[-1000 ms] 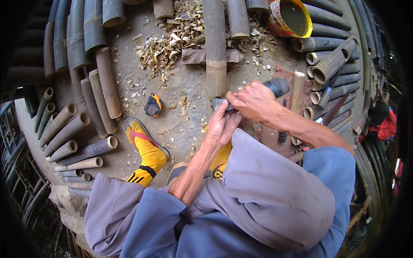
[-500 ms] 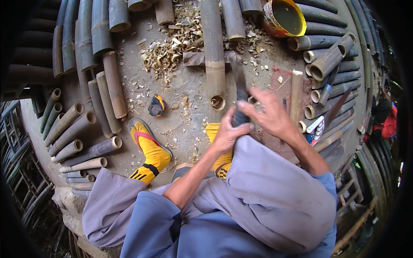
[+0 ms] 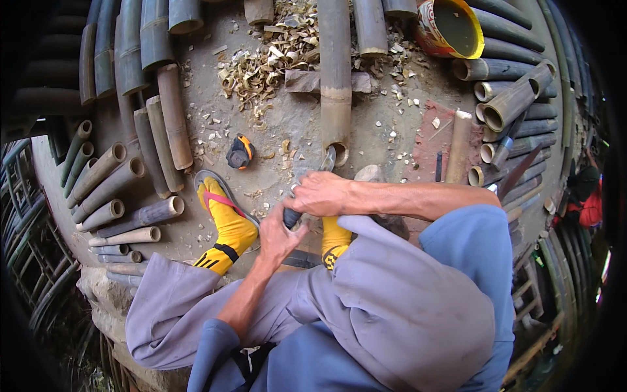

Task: The person measures a bamboo section with a tape measure, cuts it with a saw, and carves a rectangular hole into the side of the tube using a machete and a wood block as a mallet.

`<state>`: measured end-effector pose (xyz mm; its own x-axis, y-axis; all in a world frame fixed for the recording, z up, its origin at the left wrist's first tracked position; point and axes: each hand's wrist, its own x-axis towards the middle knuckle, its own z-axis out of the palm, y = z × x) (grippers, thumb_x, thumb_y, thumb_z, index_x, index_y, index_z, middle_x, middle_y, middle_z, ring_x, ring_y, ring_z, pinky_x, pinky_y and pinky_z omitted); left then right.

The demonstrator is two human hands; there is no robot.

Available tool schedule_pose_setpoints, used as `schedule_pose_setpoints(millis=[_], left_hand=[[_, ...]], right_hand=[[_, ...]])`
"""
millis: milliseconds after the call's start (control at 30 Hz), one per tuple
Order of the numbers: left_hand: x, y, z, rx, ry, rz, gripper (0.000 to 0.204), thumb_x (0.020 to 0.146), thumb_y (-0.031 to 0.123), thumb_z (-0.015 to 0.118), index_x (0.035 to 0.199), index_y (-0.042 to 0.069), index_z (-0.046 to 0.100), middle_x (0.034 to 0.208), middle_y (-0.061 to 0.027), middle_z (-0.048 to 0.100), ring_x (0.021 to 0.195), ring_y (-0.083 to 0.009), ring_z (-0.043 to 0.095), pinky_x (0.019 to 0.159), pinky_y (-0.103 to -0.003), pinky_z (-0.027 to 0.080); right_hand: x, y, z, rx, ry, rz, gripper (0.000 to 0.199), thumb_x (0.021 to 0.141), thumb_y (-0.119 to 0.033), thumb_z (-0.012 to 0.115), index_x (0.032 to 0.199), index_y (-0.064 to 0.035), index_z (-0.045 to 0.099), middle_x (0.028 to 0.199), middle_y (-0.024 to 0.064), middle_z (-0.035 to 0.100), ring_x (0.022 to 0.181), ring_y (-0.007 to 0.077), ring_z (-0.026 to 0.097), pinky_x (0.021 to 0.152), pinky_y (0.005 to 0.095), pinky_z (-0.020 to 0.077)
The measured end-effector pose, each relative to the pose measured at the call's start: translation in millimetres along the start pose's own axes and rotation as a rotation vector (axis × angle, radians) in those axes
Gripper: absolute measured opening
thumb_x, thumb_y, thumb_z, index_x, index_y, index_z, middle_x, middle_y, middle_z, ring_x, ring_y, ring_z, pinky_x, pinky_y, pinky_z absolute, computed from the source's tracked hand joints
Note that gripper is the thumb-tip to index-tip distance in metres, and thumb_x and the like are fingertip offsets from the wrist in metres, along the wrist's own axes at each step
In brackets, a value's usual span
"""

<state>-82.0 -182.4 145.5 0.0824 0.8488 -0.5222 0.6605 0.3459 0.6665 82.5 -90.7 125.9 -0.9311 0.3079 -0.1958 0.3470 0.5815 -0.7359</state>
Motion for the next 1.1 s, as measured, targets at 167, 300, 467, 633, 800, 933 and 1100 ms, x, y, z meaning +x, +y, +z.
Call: schedule_pose_setpoints(millis=[167,300,467,633,800,933,1100], left_hand=[[55,9,-67,0.339,-0.181,0.061,0.029,0.062,0.020,0.073,0.084,0.005,0.064,0.069,-0.0190,0.065,0.064,-0.0364,0.065,0.065,-0.044,0.054],[120,64,-105,0.676,-0.353,0.256,0.024,0.061,0.019,0.071,0.081,0.006,0.066,0.067,-0.0168,0.066,0.062,-0.0335,0.066,0.062,-0.043,0.055],[190,135,-103,1.006,-0.446,0.836,0.008,0.063,0.011,0.063,0.071,0.009,0.064,0.063,-0.0083,0.064,0.061,-0.0235,0.066,0.055,-0.037,0.055],[222,140,-97,1.160,-0.743,0.833,0.015,0.059,0.015,0.068,0.071,0.009,0.061,0.068,-0.0063,0.062,0.066,-0.0246,0.064,0.058,-0.039,0.052],[158,65,-108,0.883,-0.610,0.366,0.026,0.060,0.024,0.073,0.080,0.009,0.065,0.068,-0.0128,0.065,0.064,-0.0335,0.065,0.065,-0.043,0.054],[56,14,-60,0.472,-0.417,0.063,0.035,0.060,0.020,0.077,0.091,0.010,0.064,0.073,-0.0167,0.067,0.066,-0.0362,0.066,0.065,-0.044,0.054],[76,-1,-72,0.596,-0.468,0.344,0.033,0.063,0.012,0.072,0.092,0.008,0.058,0.073,-0.0152,0.065,0.065,-0.0333,0.066,0.059,-0.044,0.054]], right_hand=[[15,3,-22,0.153,0.166,0.185,0.022,0.082,-0.009,0.052,0.103,-0.0044,0.054,0.071,0.0178,0.062,0.073,0.0373,0.065,0.066,0.0474,0.0525],[10,6,-39,0.304,0.456,0.374,0.027,0.080,-0.006,0.057,0.106,-0.0020,0.051,0.081,0.0197,0.063,0.081,0.0397,0.065,0.073,0.0469,0.0533],[3,5,-33,0.459,1.011,0.549,0.048,0.073,0.001,0.063,0.118,-0.0014,0.044,0.095,0.0221,0.057,0.085,0.0432,0.060,0.074,0.0483,0.0507],[24,0,-22,0.640,1.134,0.607,0.050,0.079,0.000,0.060,0.123,-0.0023,0.035,0.086,0.0279,0.056,0.081,0.0458,0.060,0.068,0.0489,0.0500],[14,-3,-22,0.581,0.485,0.513,0.036,0.079,-0.005,0.058,0.111,-0.0083,0.041,0.083,0.0254,0.060,0.076,0.0453,0.064,0.064,0.0520,0.0528],[-6,-3,-11,0.414,0.052,0.307,0.033,0.080,-0.009,0.054,0.112,-0.0096,0.044,0.079,0.0217,0.062,0.070,0.0421,0.066,0.059,0.0492,0.0533],[-4,-9,1,0.342,0.325,0.359,0.045,0.075,-0.007,0.062,0.116,-0.0109,0.046,0.091,0.0198,0.062,0.081,0.0371,0.065,0.065,0.0429,0.0530]])
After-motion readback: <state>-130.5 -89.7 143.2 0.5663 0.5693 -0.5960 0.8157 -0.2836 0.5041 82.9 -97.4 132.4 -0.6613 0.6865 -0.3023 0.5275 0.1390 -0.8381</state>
